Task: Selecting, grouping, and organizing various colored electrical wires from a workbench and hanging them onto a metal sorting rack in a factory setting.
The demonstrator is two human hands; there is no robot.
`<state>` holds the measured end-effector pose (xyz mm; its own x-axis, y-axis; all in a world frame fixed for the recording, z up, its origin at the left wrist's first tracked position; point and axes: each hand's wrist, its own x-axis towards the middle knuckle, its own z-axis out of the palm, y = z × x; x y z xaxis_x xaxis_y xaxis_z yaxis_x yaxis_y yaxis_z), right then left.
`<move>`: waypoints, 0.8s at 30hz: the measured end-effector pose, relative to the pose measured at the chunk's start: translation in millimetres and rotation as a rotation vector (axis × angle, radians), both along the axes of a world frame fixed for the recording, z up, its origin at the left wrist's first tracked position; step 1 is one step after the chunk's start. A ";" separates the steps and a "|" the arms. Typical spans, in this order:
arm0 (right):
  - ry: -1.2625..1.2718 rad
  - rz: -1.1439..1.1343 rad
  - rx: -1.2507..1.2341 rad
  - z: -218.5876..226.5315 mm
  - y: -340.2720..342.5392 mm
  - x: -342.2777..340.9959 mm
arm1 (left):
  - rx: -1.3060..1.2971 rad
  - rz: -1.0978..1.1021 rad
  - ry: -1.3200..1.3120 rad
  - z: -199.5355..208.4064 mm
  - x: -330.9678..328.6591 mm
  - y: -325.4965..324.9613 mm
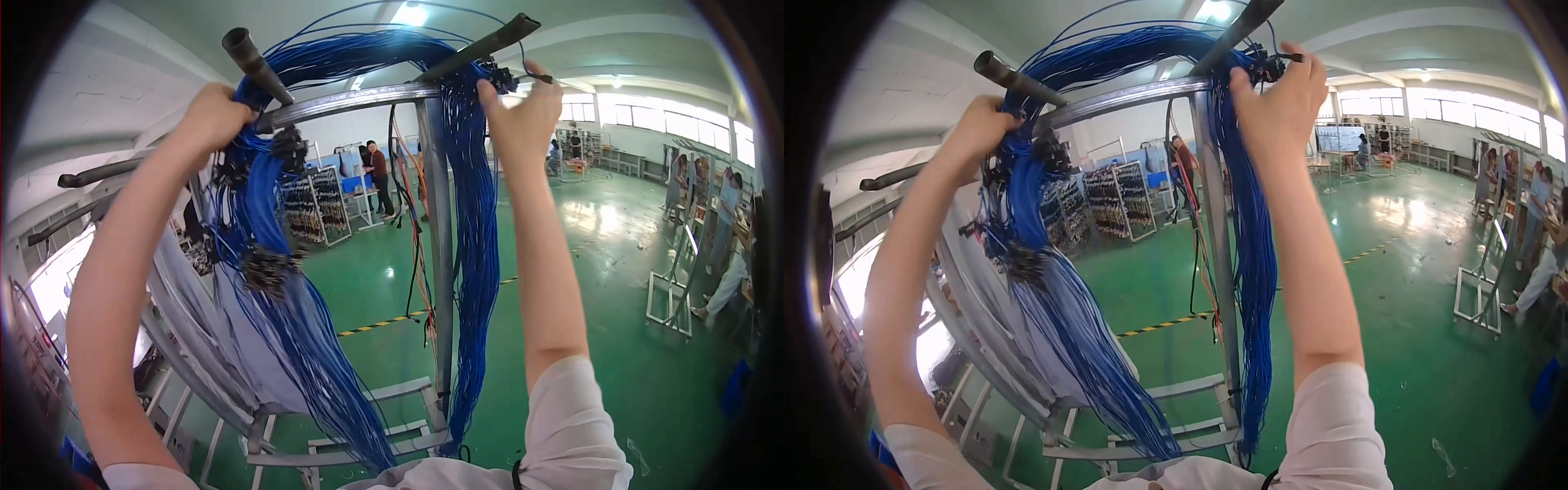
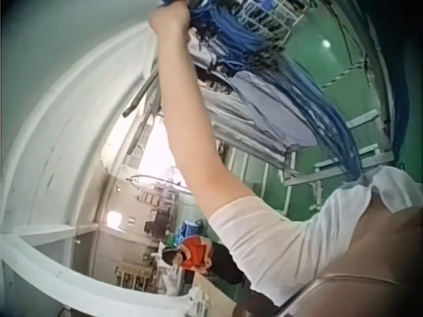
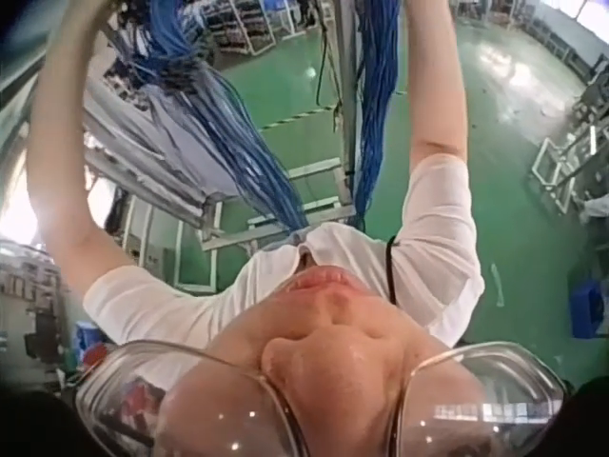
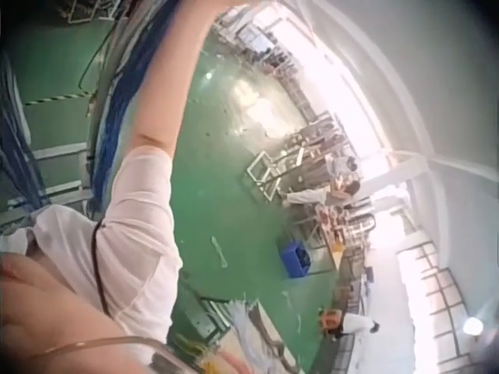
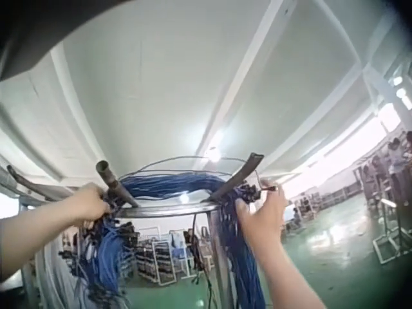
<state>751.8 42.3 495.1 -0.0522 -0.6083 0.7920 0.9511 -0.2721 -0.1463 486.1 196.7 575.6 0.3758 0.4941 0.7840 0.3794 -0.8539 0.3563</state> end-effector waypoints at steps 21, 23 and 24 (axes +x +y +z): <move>0.003 1.056 -0.539 9.4 -54.1 13.9 | -0.211 -0.190 -0.201 -48.9 -31.2 -15.9; 0.050 0.855 -0.361 -9.4 -46.6 -5.8 | -0.250 -0.256 -0.241 -62.5 -39.0 -18.1; 0.102 0.620 -0.180 -20.8 -45.8 -17.9 | -0.292 -0.219 -0.199 -68.6 -44.1 -22.8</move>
